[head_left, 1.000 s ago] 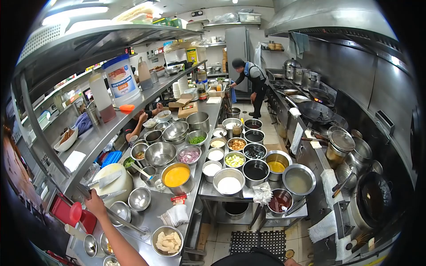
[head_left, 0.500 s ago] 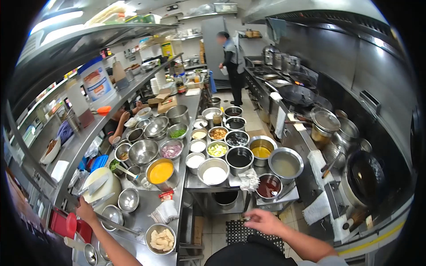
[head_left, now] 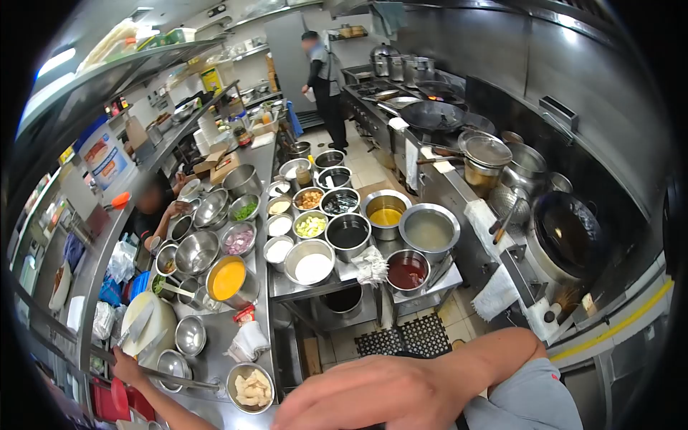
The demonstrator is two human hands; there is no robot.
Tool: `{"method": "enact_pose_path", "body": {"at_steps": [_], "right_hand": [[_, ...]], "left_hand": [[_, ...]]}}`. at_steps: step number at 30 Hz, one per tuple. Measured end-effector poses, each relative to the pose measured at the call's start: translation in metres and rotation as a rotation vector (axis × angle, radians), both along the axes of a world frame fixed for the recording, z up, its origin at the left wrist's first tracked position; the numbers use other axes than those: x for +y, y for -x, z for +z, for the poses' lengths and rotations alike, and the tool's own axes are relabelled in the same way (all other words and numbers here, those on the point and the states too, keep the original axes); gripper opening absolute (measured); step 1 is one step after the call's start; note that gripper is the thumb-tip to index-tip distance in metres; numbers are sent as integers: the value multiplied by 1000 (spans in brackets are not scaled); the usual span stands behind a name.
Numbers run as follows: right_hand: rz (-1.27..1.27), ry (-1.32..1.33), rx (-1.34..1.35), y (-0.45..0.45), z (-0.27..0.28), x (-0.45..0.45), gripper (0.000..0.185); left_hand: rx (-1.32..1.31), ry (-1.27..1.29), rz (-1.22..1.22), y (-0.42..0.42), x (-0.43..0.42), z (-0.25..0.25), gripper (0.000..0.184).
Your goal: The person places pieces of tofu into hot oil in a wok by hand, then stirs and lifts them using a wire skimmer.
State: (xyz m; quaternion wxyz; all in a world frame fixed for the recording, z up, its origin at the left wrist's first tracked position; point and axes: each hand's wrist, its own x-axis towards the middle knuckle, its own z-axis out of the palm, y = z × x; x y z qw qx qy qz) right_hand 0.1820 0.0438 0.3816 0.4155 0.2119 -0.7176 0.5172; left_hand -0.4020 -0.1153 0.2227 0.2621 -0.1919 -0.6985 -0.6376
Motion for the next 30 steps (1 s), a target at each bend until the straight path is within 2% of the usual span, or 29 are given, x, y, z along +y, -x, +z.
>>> {"method": "enact_pose_path", "body": {"at_steps": [1,2,3,5,6,7,9,10,11,12,13,15,16,17,19,20,21,23,27,30], "right_hand": [[4,-14,-18,-3,0,2,59],[-4,-16,-17,-3,-2,3,60],[1,-4,-13,-5,-1,3,60],[12,20,-6,-7,1,4,61],[-5,29,-4,-7,0,2,60],[-20,38,-4,-7,0,1,60],[-55,24,2,-7,0,0,58],[-75,15,2,-6,0,-1,58],[-96,6,3,-5,0,-2,57],[-81,26,48,0,-2,-5,57],[-78,38,72,0,-3,-6,57],[-57,56,99,0,-5,-6,56],[-40,62,102,2,-4,-5,56],[-17,62,105,3,-3,-3,56],[-4,48,54,0,-1,2,57],[-6,39,26,-1,-2,3,58],[-8,29,-2,-1,-2,5,58],[-8,53,18,-2,-5,6,60],[83,58,-87,-11,5,14,63],[-10,70,-125,-6,-1,9,61]], "left_hand": [[4,-5,19,2,-4,1,35],[19,158,102,6,-6,-1,17],[31,324,181,9,-8,-2,24],[114,439,270,-9,-2,6,22],[71,257,208,-21,4,13,17],[26,76,146,-30,9,17,36],[117,285,253,13,-10,-4,23],[243,496,355,38,-22,-15,17],[376,704,453,37,-17,-14,17],[312,914,545,35,-21,-12,26],[319,917,528,36,-16,-13,26],[299,900,492,34,-23,-12,23],[289,766,433,27,-18,-9,24],[286,766,450,30,-17,-13,24],[109,221,20,34,-18,-17,17],[-102,-59,-46,-10,1,7,17],[-102,-61,-37,-18,5,14,17],[-252,-234,-109,-24,8,18,24],[-114,-159,-55,-10,5,8,26],[-248,-206,-116,-26,7,18,27]]}}
